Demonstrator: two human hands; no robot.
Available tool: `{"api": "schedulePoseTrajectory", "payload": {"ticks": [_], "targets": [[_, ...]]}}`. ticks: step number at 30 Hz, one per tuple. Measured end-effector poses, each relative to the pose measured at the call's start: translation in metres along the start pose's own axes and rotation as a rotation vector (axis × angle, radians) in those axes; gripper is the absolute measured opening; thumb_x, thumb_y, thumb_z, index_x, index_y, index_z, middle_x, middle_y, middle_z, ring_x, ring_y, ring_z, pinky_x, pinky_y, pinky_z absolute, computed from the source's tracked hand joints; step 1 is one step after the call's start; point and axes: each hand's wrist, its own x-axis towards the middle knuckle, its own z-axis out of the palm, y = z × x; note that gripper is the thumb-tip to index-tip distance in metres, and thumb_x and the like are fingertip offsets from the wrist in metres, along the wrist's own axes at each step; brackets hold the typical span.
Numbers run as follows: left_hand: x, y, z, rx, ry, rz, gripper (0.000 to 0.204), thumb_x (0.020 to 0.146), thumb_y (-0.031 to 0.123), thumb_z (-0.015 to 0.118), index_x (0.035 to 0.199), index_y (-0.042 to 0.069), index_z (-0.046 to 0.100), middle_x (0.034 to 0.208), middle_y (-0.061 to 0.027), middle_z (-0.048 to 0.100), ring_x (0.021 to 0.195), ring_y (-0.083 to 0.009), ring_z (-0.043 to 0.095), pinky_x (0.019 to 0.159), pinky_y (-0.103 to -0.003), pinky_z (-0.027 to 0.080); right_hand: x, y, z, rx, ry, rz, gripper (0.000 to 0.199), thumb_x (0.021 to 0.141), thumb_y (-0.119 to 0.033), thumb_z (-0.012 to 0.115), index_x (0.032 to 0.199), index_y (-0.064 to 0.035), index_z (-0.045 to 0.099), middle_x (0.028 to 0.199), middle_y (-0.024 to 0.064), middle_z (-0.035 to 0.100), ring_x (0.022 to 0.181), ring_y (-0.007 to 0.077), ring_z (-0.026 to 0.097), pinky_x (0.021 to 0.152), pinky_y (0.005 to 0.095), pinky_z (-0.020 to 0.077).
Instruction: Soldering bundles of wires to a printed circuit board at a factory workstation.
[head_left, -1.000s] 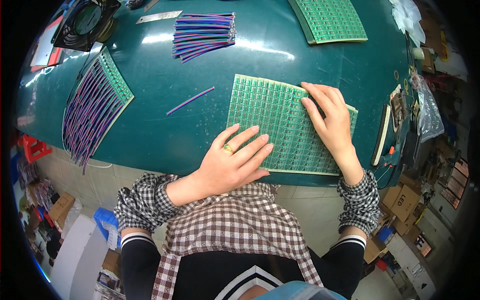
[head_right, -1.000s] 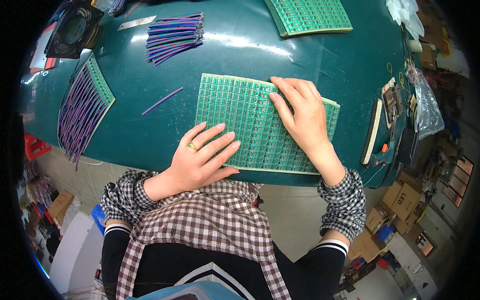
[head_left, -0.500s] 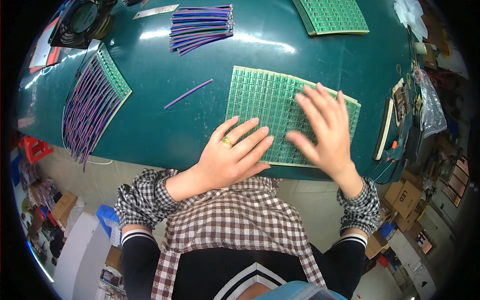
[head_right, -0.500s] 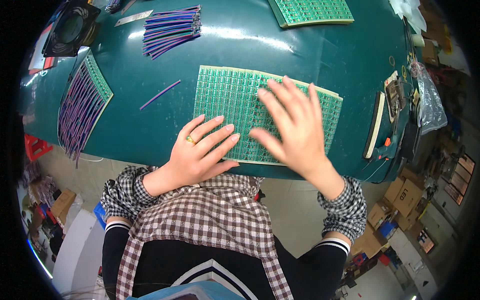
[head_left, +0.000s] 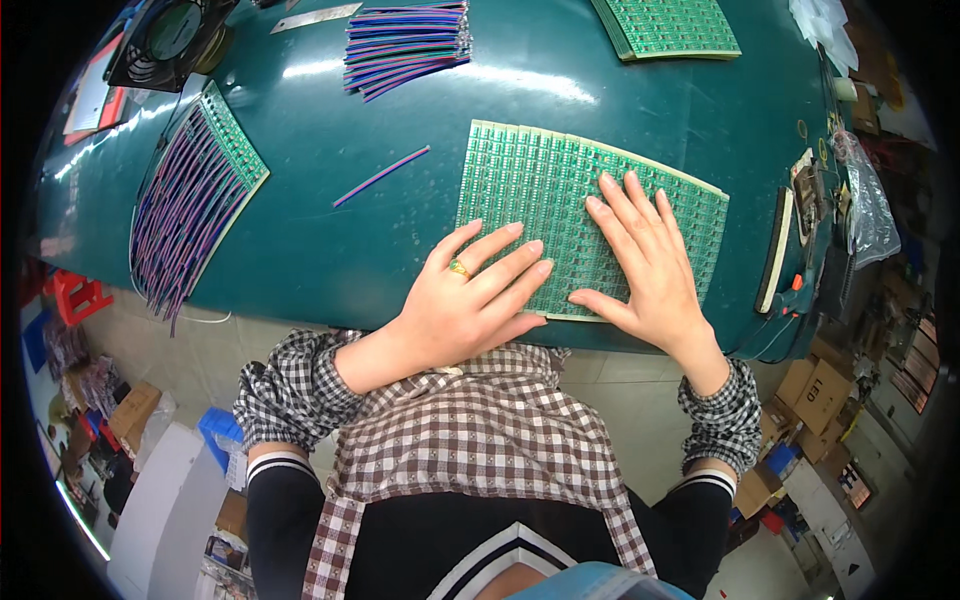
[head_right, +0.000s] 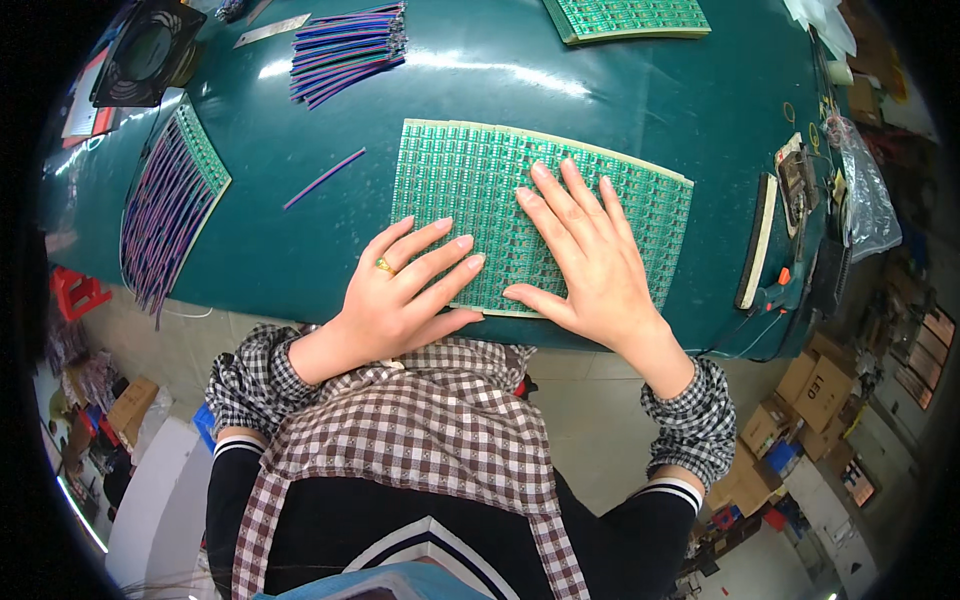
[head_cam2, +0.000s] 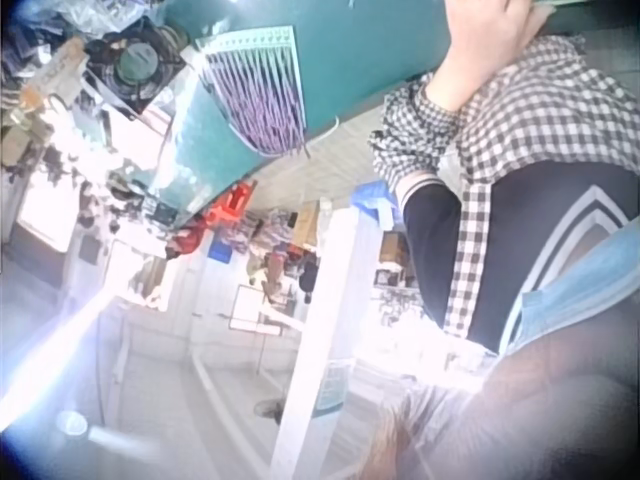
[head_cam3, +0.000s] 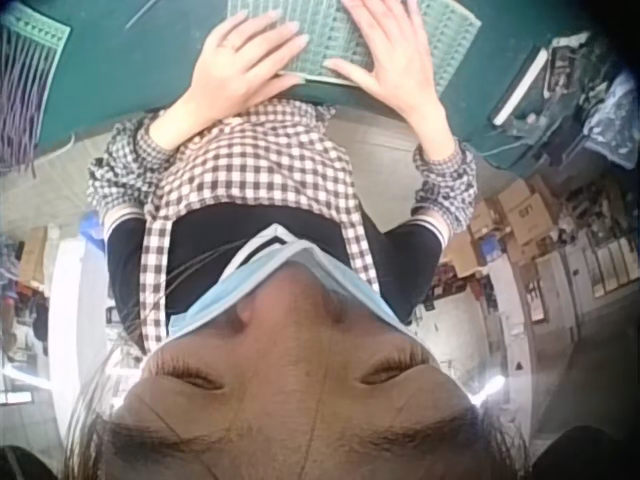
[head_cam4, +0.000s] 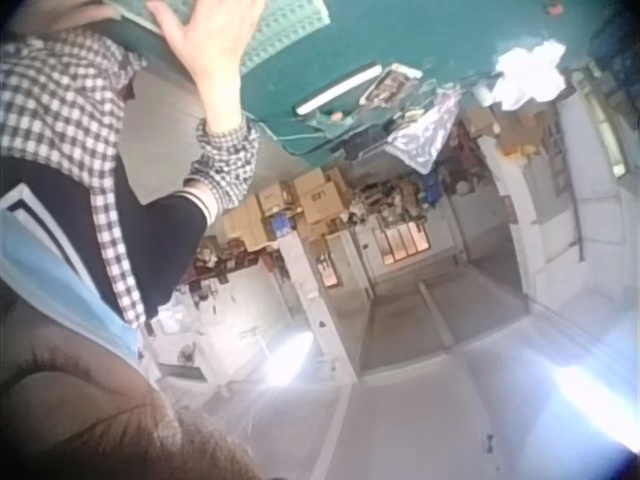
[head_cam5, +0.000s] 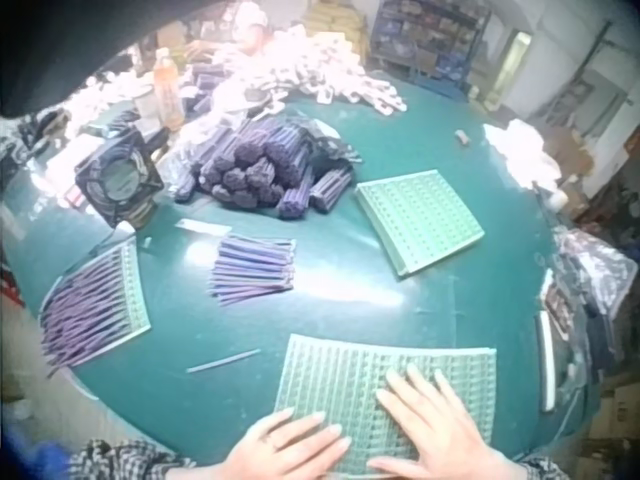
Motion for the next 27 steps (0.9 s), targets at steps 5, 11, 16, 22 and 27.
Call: {"api": "schedulePoseTrajectory", "payload": {"ticks": [5, 11, 16, 22, 27], "targets": [[0.000, 0.000, 0.001, 0.008, -0.001, 0.005, 0.059, 0.074, 0.038, 0.081, 0.125, 0.012, 0.067, 0.131, -0.0060, 0.061, 0.126, -0.0287, 0.056, 0.107, -0.050, 0.041, -0.001, 0.002, 0.001, 0.006, 0.009, -0.016, 0.087, 0.080, -0.050, 0.075, 0.150, -0.0108, 0.042, 0.158, 0.0118, 0.036, 0.147, 0.0361, 0.030, 0.118, 0.0573, 0.0216], [0.001, 0.000, 0.001, 0.006, 0.004, 0.006, 0.059, 0.075, 0.038, 0.081, 0.125, 0.012, 0.066, 0.131, -0.0060, 0.061, 0.126, -0.0290, 0.056, 0.107, -0.050, 0.041, 0.001, 0.003, -0.001, 0.006, -0.003, -0.018, 0.087, 0.080, -0.049, 0.075, 0.150, -0.0107, 0.042, 0.158, 0.0117, 0.036, 0.147, 0.0364, 0.030, 0.118, 0.0576, 0.0219], [0.001, 0.000, 0.002, 0.015, -0.029, -0.001, 0.059, 0.075, 0.039, 0.080, 0.125, 0.012, 0.066, 0.131, -0.0061, 0.061, 0.126, -0.0290, 0.056, 0.107, -0.050, 0.041, 0.000, 0.004, -0.001, 0.016, -0.012, -0.019, 0.086, 0.080, -0.048, 0.075, 0.150, -0.0104, 0.042, 0.158, 0.0121, 0.035, 0.147, 0.0365, 0.030, 0.118, 0.0581, 0.0221], [0.001, 0.000, 0.001, 0.005, -0.024, 0.001, 0.060, 0.075, 0.038, 0.080, 0.127, 0.012, 0.065, 0.133, -0.0065, 0.060, 0.126, -0.0291, 0.056, 0.107, -0.050, 0.041, 0.004, 0.002, -0.007, 0.026, -0.010, -0.012, 0.082, 0.081, -0.045, 0.075, 0.148, -0.0097, 0.044, 0.157, 0.0126, 0.038, 0.147, 0.0368, 0.031, 0.118, 0.0579, 0.0226], [0.001, -0.002, -0.010, -0.082, -0.021, -0.025, 0.065, 0.075, 0.037, 0.081, 0.131, 0.010, 0.062, 0.135, -0.0098, 0.059, 0.129, -0.0305, 0.054, 0.109, -0.051, 0.040, 0.023, 0.006, -0.017, 0.029, 0.176, -0.026, 0.059, 0.086, -0.025, 0.074, 0.139, -0.0093, 0.053, 0.146, 0.0122, 0.051, 0.139, 0.0364, 0.043, 0.115, 0.0575, 0.0292]]}}
